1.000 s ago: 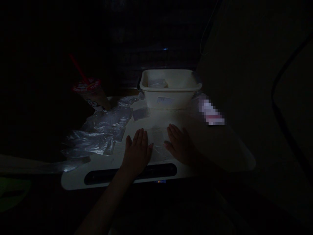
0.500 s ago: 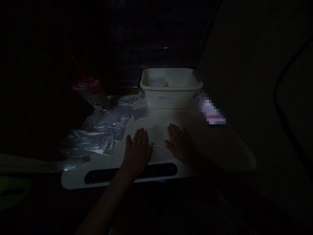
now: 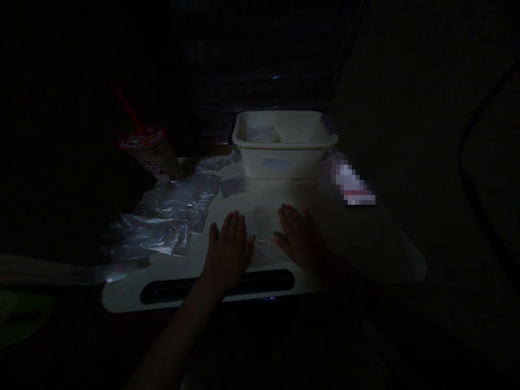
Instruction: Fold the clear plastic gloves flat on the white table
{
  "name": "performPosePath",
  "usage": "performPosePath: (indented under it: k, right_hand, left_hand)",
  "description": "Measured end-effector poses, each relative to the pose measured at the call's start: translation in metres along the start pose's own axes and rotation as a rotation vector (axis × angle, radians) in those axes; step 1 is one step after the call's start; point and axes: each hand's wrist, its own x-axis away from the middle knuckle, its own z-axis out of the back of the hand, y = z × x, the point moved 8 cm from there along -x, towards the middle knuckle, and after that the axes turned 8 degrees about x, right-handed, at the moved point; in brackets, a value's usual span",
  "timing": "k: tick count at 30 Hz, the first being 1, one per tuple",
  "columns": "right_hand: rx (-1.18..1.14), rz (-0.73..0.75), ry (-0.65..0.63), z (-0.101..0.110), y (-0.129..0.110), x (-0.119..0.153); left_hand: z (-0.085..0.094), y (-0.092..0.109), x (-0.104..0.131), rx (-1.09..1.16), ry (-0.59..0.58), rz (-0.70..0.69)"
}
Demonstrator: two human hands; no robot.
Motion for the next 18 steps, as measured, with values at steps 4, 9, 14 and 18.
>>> performPosePath:
  k: [4,9,14,18]
  right_hand:
    - [-0.005,0.0,0.0,0.001,-0.0003,0.0004]
    - [0.003,-0.001,-0.011,-0.0006,0.0002,0.0002]
    - [0.019,-0.004,-0.01,-0.0007,0.0003,0.0003]
    - [0.024,0.005,0.007,-0.0004,-0.0001,0.0001]
  left_hand:
    - [-0.0005,0.0,0.0002,-0.003,-0.002,0.001]
    - [-0.001,-0.0004,-0.0002,0.0,-0.014,0.009]
    - [-0.0001,-0.0002,-0.0004,0.006,0.003,0.002]
    - [-0.0002,0.0004,-0.0005,0.004,0.001,-0.003]
